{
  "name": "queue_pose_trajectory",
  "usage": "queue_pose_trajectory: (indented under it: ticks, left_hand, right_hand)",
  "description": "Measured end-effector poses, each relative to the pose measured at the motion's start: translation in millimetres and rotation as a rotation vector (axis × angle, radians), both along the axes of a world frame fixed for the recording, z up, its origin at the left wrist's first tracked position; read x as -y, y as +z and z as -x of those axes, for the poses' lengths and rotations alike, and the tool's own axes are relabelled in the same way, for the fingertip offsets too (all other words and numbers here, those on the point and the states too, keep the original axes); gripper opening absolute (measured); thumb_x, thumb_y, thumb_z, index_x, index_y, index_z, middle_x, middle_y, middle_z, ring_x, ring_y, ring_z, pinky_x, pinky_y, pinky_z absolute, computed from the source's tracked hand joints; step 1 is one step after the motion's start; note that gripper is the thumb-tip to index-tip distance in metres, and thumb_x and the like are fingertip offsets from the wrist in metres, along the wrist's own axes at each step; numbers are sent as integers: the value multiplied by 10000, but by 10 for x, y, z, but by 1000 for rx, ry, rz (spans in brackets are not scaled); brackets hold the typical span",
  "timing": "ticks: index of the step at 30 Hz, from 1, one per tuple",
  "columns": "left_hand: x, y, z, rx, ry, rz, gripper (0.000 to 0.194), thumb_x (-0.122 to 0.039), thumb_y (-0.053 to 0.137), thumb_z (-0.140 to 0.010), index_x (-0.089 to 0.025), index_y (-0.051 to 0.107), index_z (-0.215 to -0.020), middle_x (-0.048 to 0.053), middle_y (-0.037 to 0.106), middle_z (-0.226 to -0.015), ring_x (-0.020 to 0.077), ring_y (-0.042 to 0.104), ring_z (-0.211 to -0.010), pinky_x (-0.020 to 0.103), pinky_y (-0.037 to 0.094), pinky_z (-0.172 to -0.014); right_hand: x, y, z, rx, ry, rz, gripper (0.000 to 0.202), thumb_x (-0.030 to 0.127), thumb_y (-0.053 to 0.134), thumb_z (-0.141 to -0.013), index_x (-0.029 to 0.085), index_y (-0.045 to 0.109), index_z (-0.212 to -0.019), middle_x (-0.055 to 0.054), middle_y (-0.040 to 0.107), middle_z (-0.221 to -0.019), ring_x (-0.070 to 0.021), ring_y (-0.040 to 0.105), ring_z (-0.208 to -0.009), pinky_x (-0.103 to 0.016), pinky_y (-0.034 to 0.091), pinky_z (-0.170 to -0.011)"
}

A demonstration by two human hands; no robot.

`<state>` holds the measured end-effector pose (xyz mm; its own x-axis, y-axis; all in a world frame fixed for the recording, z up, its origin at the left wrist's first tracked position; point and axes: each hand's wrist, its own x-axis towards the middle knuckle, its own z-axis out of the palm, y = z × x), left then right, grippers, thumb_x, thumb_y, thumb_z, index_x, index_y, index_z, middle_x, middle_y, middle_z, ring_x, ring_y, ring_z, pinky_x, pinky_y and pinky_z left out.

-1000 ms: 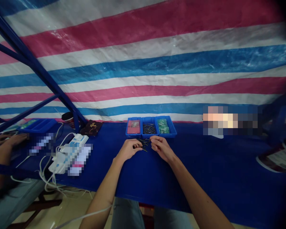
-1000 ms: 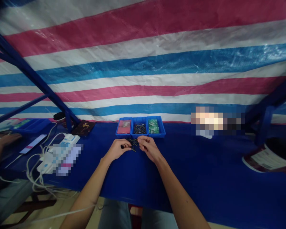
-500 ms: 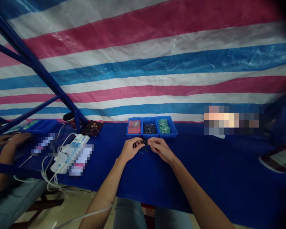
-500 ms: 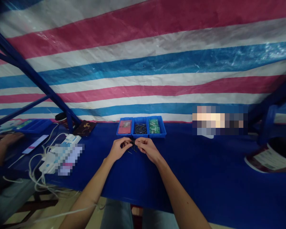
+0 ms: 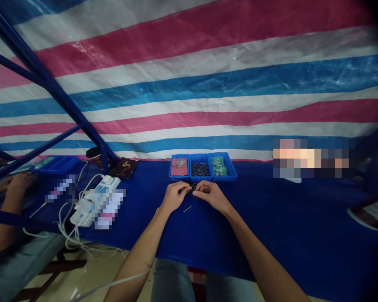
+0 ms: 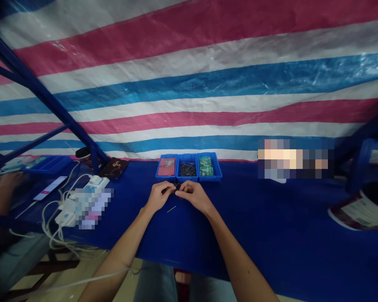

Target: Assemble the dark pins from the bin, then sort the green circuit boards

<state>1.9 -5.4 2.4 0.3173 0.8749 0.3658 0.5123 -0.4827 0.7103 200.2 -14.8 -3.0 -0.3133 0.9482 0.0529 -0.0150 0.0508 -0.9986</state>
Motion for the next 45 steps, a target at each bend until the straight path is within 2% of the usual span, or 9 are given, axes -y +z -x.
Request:
queue_pose_trajectory:
  ticks: [3, 7, 10, 17, 24, 27, 30, 34, 45]
  left_hand:
    - [-7, 7, 15, 52, 64, -20, 292, -394, 558, -939, -168, 713, -840, 50, 688, -776, 147, 577, -652, 257, 442, -667]
    - [-15, 4, 25, 66, 83, -22, 293, -400, 558, -938, -170, 708, -833, 44, 689, -760, 144, 566, -630, 261, 434, -642]
    - [-21, -6, 26, 60, 93, -12, 306, -413, 552, -938, -170, 708, -836, 45, 690, -752, 148, 566, -631, 266, 439, -648]
    - [-30, -21, 36, 65, 81, -29, 294, -393, 552, -943, -166, 700, -828, 39, 690, -758, 140, 570, -632, 256, 429, -644]
    - [-23, -17, 27, 41, 76, 0, 314, -413, 555, -938, -162, 705, -826, 26, 667, -703, 132, 552, -600, 246, 424, -629]
    - [-29, -26, 25, 38, 56, -7, 287, -400, 579, -926, -164, 718, -839, 27, 669, -705, 135, 560, -610, 250, 434, -641]
    - [-32, -27, 27, 19, 30, -15, 268, -395, 604, -914, -167, 730, -854, 36, 674, -730, 138, 566, -624, 254, 437, -645]
    - [-30, -26, 31, 6, 2, -24, 277, -411, 631, -899, -163, 741, -845, 38, 659, -717, 132, 551, -610, 250, 440, -636]
    - [-33, -45, 29, 46, -46, -105, 222, -342, 628, -918, -157, 749, -900, 40, 676, -747, 113, 556, -607, 234, 446, -625]
  right_hand:
    - [48, -18, 26, 151, 134, -77, 374, 484, 831, -687, 173, 695, -845, 48, 522, -573, -96, 444, -520, -225, 321, -527]
    - [113, -34, 77, 450, 228, -228, 161, 358, 787, -762, 241, 771, -871, 31, 592, -584, -107, 487, -517, -237, 284, -528]
    - [131, -26, 104, 587, 203, -348, 38, 275, 744, -792, 278, 778, -807, 30, 611, -585, -116, 515, -540, -246, 267, -542]
    - [93, -54, 112, 722, 32, -436, 87, 220, 658, -844, 250, 730, -805, 26, 578, -573, -114, 479, -505, -253, 237, -540]
    - [67, -110, 76, 662, -233, -459, 139, 347, 594, -932, 237, 675, -954, 23, 568, -607, -140, 516, -546, -254, 296, -565]
    - [92, -72, 74, 566, -272, -462, 269, 399, 511, -981, 225, 637, -1143, 2, 604, -674, -157, 547, -586, -262, 365, -596]
    - [116, -33, 80, 475, -252, -500, 322, 378, 492, -994, 232, 601, -1259, -47, 683, -889, -186, 627, -752, -284, 447, -716]
    - [122, -27, 94, 455, -247, -553, 284, 337, 441, -1020, 235, 685, -1124, -81, 682, -1063, -216, 648, -942, -311, 468, -854]
    - [90, -77, 88, 445, -316, -636, 213, 295, 476, -1009, 238, 681, -1019, -52, 687, -989, -196, 667, -879, -296, 515, -785]
